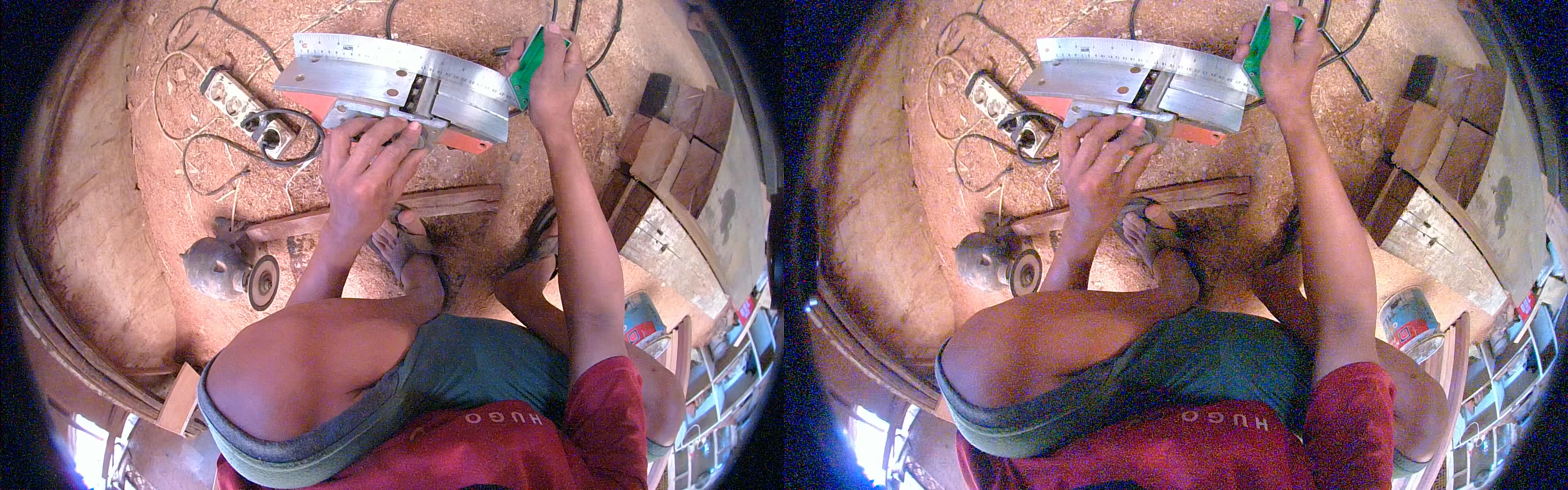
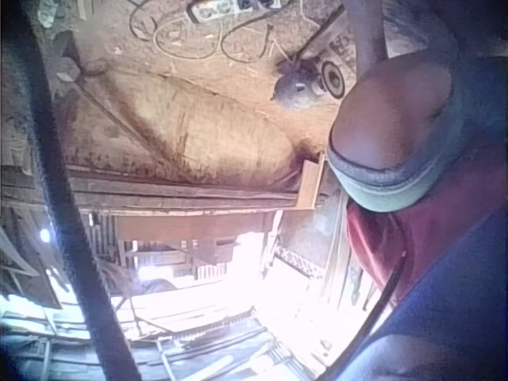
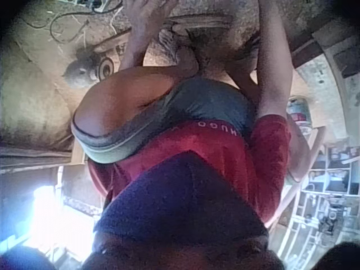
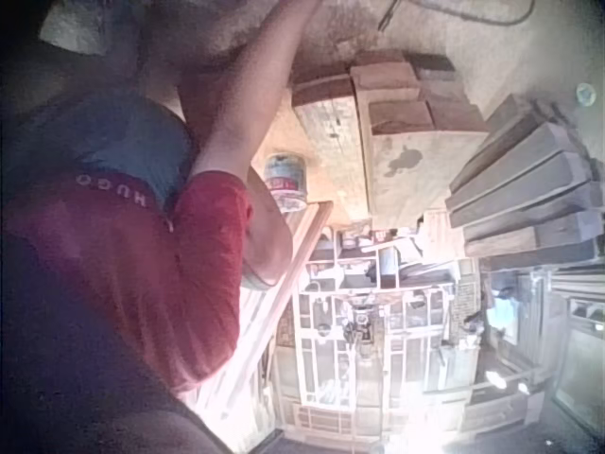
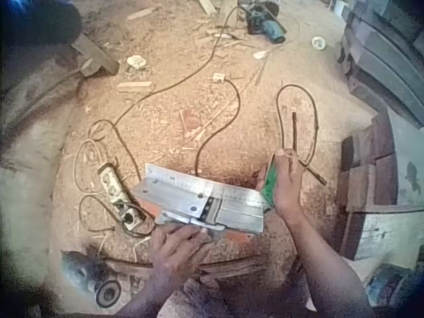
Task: The person cleans a wood planer tool by hand and with a small green plastic scraper, then uses a T-handle wrench to tighten screws on the tool's base.
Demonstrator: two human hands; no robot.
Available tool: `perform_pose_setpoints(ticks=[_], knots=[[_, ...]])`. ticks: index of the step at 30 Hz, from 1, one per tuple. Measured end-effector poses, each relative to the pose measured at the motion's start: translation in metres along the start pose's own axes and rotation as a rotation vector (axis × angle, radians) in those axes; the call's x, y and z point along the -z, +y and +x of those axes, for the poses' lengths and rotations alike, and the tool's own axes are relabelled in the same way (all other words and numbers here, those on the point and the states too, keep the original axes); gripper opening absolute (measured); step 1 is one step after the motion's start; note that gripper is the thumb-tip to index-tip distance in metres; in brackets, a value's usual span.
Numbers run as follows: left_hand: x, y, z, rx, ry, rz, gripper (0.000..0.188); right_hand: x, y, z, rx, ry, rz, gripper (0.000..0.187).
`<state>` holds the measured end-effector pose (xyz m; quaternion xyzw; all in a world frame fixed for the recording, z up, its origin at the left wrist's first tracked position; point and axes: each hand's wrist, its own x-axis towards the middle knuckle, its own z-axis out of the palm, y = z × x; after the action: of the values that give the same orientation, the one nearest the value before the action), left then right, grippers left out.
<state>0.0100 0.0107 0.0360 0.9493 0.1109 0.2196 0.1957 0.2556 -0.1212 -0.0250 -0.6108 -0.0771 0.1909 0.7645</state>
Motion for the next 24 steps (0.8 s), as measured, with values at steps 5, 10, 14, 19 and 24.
perform_pose_setpoints(ticks=[5,10,14,19,24], knots=[[0.0042,0.0013,0.0006,0.029,-0.020,-0.007,0.045,-0.0023,-0.0005,-0.0007,0.009,-0.001,-0.002,0.028],[-0.0004,-0.0038,0.0012,0.082,0.015,-0.019,0.042,-0.0014,-0.0016,-0.0010,-0.006,0.025,-0.029,0.029],[0.0008,-0.0029,0.0024,-0.025,-0.016,0.014,0.040,-0.0019,-0.0028,-0.0018,-0.001,0.025,-0.033,0.030],[0.0037,-0.0014,0.0032,-0.040,-0.035,-0.004,0.046,-0.0028,-0.0033,-0.0020,0.013,0.014,-0.056,0.031],[-0.0015,-0.0048,0.0013,0.110,0.037,-0.032,0.043,-0.0024,-0.0033,-0.0036,0.007,0.024,-0.031,0.030]])
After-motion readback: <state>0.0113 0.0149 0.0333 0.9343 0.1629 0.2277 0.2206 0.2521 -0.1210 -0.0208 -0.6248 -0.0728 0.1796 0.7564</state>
